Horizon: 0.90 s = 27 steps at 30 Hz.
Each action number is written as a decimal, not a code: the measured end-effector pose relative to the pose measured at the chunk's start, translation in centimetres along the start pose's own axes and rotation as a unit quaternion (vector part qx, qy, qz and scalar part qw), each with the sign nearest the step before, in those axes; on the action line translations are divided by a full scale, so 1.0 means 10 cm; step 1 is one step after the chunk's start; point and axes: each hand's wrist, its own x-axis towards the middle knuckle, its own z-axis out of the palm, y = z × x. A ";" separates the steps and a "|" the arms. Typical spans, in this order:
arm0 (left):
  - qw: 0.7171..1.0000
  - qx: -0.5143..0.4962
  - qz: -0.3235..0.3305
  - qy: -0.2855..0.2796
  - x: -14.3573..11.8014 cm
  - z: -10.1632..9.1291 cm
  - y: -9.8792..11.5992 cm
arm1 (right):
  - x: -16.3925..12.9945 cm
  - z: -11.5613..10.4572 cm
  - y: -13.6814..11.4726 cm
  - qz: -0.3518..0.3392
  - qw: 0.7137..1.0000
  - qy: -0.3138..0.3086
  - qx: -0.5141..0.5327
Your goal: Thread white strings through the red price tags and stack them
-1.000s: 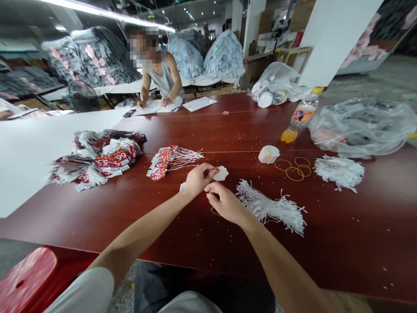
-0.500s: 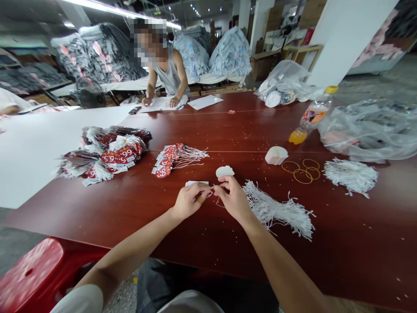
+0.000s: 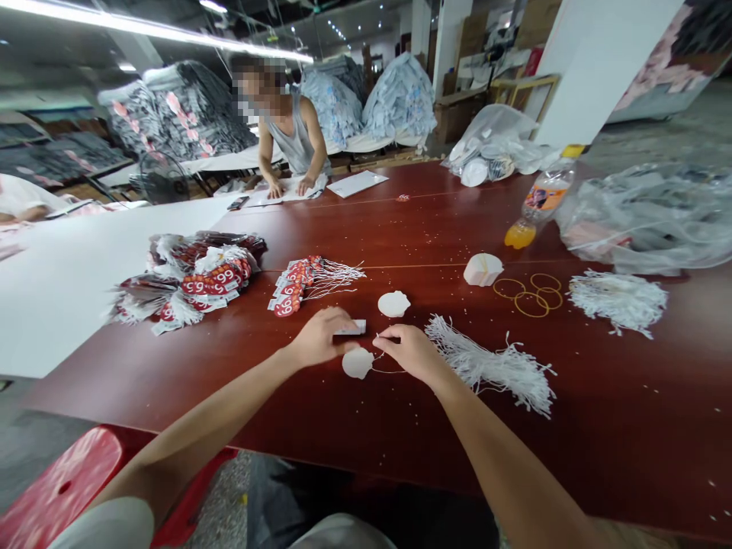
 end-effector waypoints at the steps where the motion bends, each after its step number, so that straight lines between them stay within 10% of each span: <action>1: 1.000 -0.005 -0.019 -0.005 0.06 0.00 -0.10 | 0.00 0.01 0.01 -0.002 1.000 -0.008 -0.013; 6: 0.998 -0.046 -0.017 -0.045 0.21 0.07 -0.33 | -0.03 0.05 0.00 -0.015 0.999 -0.018 -0.032; 14: 0.979 0.075 -0.060 0.179 0.12 0.11 0.19 | -0.09 0.09 -0.14 -0.103 0.993 0.014 -0.052; 27: 0.976 -0.042 0.073 0.201 -0.07 0.16 0.35 | -0.12 0.10 -0.22 -0.086 0.990 0.085 -0.066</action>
